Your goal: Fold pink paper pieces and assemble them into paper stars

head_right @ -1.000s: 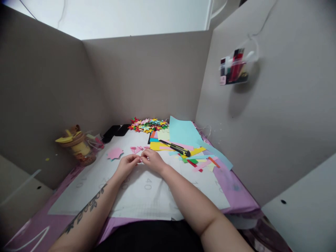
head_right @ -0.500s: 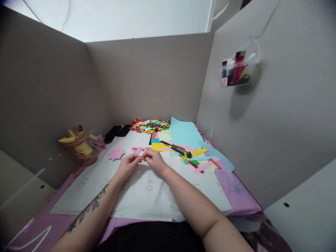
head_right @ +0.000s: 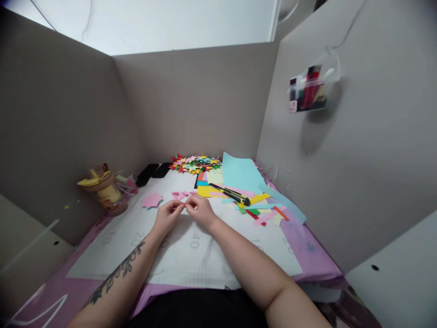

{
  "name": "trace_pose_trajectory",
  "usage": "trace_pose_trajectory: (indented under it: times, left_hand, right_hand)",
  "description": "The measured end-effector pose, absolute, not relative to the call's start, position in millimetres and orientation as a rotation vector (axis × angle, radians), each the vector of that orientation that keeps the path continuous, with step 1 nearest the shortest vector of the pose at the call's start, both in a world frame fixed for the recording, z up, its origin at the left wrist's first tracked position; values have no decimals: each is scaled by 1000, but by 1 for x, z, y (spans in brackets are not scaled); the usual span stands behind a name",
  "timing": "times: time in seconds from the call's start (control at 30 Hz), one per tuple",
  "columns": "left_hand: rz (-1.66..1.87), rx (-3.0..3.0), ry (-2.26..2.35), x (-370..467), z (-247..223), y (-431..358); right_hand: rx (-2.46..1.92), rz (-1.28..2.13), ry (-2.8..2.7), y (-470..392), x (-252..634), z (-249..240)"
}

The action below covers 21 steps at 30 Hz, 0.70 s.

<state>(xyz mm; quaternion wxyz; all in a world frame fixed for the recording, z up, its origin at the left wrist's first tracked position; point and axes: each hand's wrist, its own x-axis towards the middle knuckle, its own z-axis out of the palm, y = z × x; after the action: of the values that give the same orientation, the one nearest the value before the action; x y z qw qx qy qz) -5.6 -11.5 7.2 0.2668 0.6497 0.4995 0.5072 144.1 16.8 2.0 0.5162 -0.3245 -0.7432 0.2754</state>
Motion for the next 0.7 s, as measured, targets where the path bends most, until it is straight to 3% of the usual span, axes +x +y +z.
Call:
trace_pose_trajectory:
  times: [0.7]
  left_hand:
    - [1382,1679,1302,-1,-1,-6]
  right_hand:
    - [-923,749,-1757,16,140,3]
